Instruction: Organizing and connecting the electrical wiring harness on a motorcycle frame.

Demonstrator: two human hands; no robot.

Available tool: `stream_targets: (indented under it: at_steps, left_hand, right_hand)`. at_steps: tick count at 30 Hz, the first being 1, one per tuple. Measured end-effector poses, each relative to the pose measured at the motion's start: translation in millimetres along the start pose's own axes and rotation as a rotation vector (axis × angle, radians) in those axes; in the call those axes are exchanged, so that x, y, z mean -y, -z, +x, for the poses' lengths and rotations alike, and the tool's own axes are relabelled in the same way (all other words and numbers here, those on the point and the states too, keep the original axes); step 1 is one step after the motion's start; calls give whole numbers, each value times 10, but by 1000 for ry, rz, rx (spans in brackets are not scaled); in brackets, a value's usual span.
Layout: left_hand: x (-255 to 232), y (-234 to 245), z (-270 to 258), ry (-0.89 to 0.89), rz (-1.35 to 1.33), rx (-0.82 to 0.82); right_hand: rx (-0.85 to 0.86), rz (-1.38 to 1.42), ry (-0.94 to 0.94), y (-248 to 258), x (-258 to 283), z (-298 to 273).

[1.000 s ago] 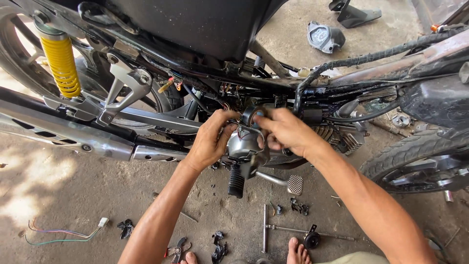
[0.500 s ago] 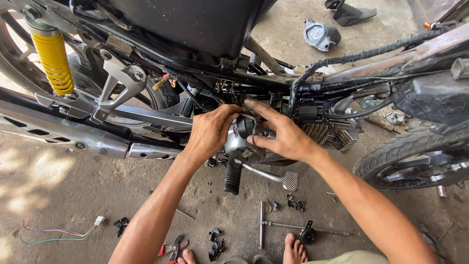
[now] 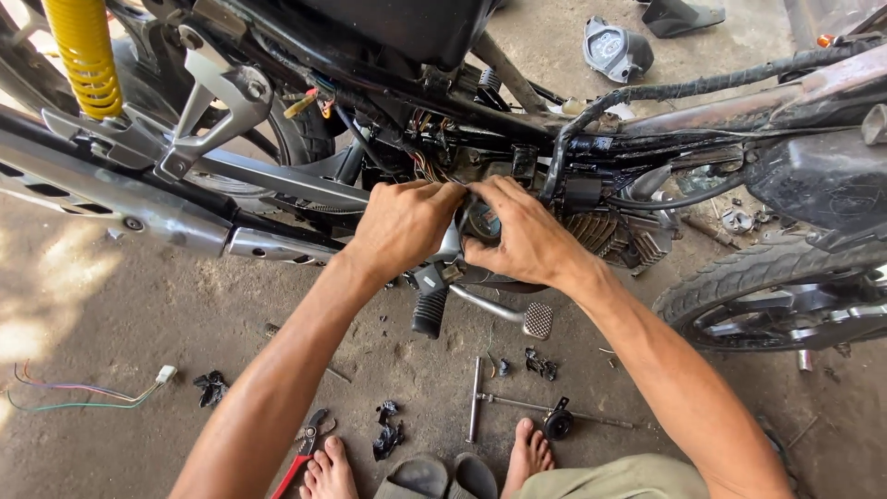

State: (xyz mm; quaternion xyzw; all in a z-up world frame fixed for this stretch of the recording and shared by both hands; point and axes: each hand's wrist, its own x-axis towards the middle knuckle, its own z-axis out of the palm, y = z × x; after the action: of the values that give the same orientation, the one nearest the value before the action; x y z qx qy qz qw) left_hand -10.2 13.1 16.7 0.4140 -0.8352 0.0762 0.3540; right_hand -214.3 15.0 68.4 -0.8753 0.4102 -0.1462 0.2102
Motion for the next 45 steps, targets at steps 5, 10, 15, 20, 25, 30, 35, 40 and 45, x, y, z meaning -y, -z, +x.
stream_targets:
  at_steps: [5,10,15,20,25,30,35,40,45]
  left_hand:
    - [-75,-214,-84,154,17,-67]
    - [-131,-362,-14,251,-25,-88]
    - [164,-531,94,485,280,-156]
    - [18,-132,204,612,-247,126]
    - [273,359,384,739,-1205,407]
    - [351,202,422,524,-1088,572]
    - [257,201,460,255,-378,423]
    - [205,382,456,168,-162,421]
    - [161,527,510,414,-148,661]
  right_hand:
    - [-47,-309,102,-107,-136,81]
    - [-162,-381,280,-27,-372,155]
    - [-145,-274,644,36,42,-27]
    - [-21,-261,605,426,430,-165]
    - [460,28,145,563,120,-623]
    - [1060,651,-18,-552,-252,-1302]
    - [834,206,-367,-2217,-834,-2123]
    - [674,-19,164,-2700,-1040,-2136]
    - [-545,-224,645,-1329,-223,-1141]
